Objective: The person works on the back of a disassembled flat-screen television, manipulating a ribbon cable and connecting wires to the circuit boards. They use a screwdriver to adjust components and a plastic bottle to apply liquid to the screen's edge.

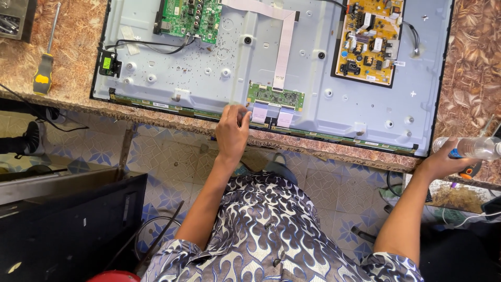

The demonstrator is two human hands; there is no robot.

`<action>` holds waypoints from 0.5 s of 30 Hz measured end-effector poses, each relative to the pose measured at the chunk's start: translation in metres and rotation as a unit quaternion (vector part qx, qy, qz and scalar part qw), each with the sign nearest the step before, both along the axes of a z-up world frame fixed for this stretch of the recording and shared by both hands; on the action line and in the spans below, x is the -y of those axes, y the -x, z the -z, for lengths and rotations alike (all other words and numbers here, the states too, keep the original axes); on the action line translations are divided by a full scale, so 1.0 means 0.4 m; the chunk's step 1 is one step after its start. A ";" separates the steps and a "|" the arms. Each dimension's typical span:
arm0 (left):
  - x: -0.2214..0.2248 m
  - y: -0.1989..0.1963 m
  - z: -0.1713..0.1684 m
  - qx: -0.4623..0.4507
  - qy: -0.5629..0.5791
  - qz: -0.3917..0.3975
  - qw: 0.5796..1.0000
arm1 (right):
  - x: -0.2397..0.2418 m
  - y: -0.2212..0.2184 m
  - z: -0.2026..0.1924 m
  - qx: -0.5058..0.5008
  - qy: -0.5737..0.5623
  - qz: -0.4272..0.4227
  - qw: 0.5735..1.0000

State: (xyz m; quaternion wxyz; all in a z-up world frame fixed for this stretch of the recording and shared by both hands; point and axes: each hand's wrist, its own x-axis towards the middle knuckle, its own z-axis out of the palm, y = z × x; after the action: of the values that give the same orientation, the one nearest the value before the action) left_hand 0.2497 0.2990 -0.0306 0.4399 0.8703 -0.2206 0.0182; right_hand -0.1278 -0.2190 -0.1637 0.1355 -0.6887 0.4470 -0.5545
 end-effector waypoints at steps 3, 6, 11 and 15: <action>0.007 -0.002 0.014 0.001 -0.011 -0.007 1.000 | -0.003 -0.003 -0.003 0.007 -0.021 -0.003 1.000; 0.011 0.003 0.012 0.011 -0.011 -0.005 1.000 | 0.006 0.003 0.004 0.008 -0.013 -0.002 1.000; 0.019 0.002 0.023 0.017 -0.024 -0.014 0.999 | 0.019 0.012 0.027 -0.005 -0.032 0.019 0.999; 0.027 -0.007 0.023 -0.005 -0.022 -0.015 1.000 | 0.007 0.001 0.009 0.009 -0.014 0.002 1.000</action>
State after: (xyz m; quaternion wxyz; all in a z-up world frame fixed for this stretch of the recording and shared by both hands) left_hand 0.2526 0.2882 -0.0397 0.4220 0.8829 -0.2054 0.0155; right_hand -0.1284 -0.2219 -0.1672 0.1478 -0.6813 0.4544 -0.5545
